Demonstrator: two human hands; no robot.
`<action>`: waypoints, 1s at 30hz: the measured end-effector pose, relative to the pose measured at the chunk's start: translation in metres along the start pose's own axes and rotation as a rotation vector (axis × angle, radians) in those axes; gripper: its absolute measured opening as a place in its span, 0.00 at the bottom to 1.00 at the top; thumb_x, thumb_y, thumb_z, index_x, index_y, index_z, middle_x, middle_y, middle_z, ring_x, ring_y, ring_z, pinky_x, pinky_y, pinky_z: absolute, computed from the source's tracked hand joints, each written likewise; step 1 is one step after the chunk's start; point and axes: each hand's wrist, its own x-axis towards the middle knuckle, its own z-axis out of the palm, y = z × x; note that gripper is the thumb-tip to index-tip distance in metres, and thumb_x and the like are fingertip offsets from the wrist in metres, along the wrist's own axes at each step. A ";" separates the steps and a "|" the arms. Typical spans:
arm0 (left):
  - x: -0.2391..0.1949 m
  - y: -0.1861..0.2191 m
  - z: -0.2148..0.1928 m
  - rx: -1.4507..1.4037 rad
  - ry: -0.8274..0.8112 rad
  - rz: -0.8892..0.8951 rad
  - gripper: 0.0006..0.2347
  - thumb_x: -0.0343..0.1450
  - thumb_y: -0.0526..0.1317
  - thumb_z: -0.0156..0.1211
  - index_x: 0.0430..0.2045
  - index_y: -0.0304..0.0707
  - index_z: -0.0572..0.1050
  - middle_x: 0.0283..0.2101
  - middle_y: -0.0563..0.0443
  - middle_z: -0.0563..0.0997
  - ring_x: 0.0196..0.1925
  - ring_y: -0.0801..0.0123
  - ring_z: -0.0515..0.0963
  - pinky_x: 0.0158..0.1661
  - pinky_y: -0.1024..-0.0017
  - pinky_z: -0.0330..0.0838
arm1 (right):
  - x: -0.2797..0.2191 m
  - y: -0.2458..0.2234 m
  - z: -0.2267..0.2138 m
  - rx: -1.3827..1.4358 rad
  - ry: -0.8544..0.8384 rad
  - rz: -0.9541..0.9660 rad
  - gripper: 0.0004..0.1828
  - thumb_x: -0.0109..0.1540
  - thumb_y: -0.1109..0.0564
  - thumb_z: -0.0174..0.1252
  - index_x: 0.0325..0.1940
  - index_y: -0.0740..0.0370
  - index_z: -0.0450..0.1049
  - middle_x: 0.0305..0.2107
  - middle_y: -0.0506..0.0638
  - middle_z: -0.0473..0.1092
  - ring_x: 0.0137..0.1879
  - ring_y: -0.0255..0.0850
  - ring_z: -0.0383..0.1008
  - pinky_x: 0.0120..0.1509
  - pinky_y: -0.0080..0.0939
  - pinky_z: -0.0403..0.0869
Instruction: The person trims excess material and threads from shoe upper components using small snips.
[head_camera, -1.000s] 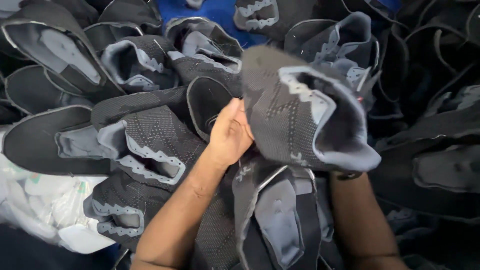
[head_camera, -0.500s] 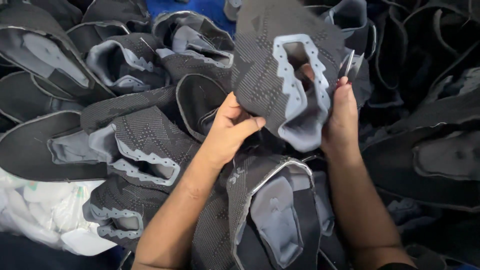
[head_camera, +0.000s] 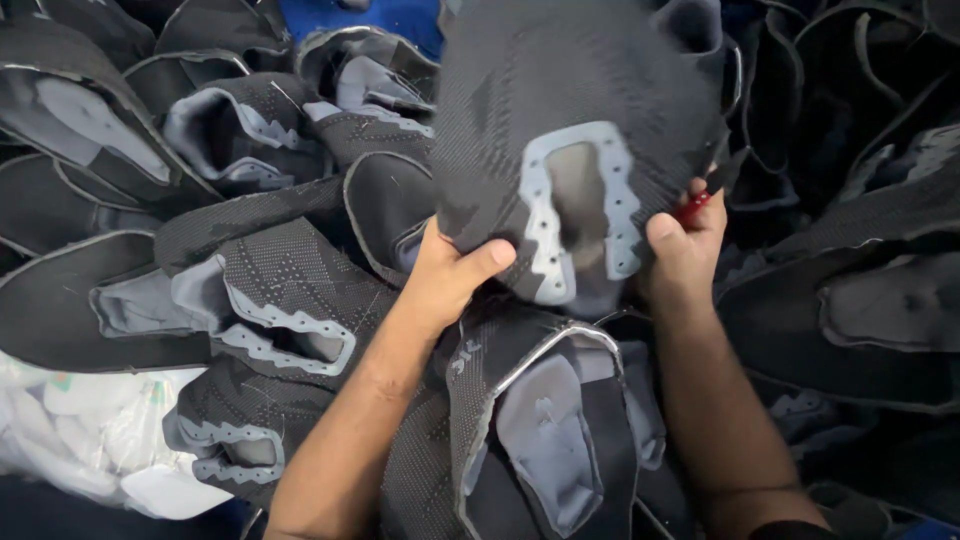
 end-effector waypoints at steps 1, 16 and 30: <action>0.002 0.009 0.006 -0.002 0.002 -0.004 0.19 0.75 0.30 0.64 0.62 0.23 0.70 0.58 0.43 0.77 0.61 0.64 0.75 0.68 0.63 0.68 | 0.000 -0.006 0.008 -0.001 0.001 0.004 0.36 0.64 0.54 0.66 0.73 0.63 0.61 0.61 0.49 0.67 0.64 0.40 0.70 0.73 0.41 0.68; 0.008 0.023 0.017 -0.497 0.127 -0.165 0.25 0.73 0.33 0.63 0.66 0.29 0.64 0.63 0.45 0.73 0.66 0.60 0.72 0.67 0.61 0.66 | 0.009 -0.036 0.049 0.094 -0.059 0.113 0.33 0.72 0.47 0.59 0.76 0.67 0.61 0.60 0.52 0.69 0.64 0.39 0.71 0.73 0.40 0.69; 0.007 0.028 0.015 -0.238 0.007 -0.140 0.17 0.71 0.27 0.65 0.56 0.29 0.75 0.54 0.50 0.81 0.57 0.66 0.78 0.62 0.66 0.72 | 0.003 -0.002 0.011 0.002 0.045 0.098 0.23 0.78 0.48 0.54 0.66 0.71 0.62 0.52 0.49 0.67 0.58 0.37 0.69 0.68 0.38 0.67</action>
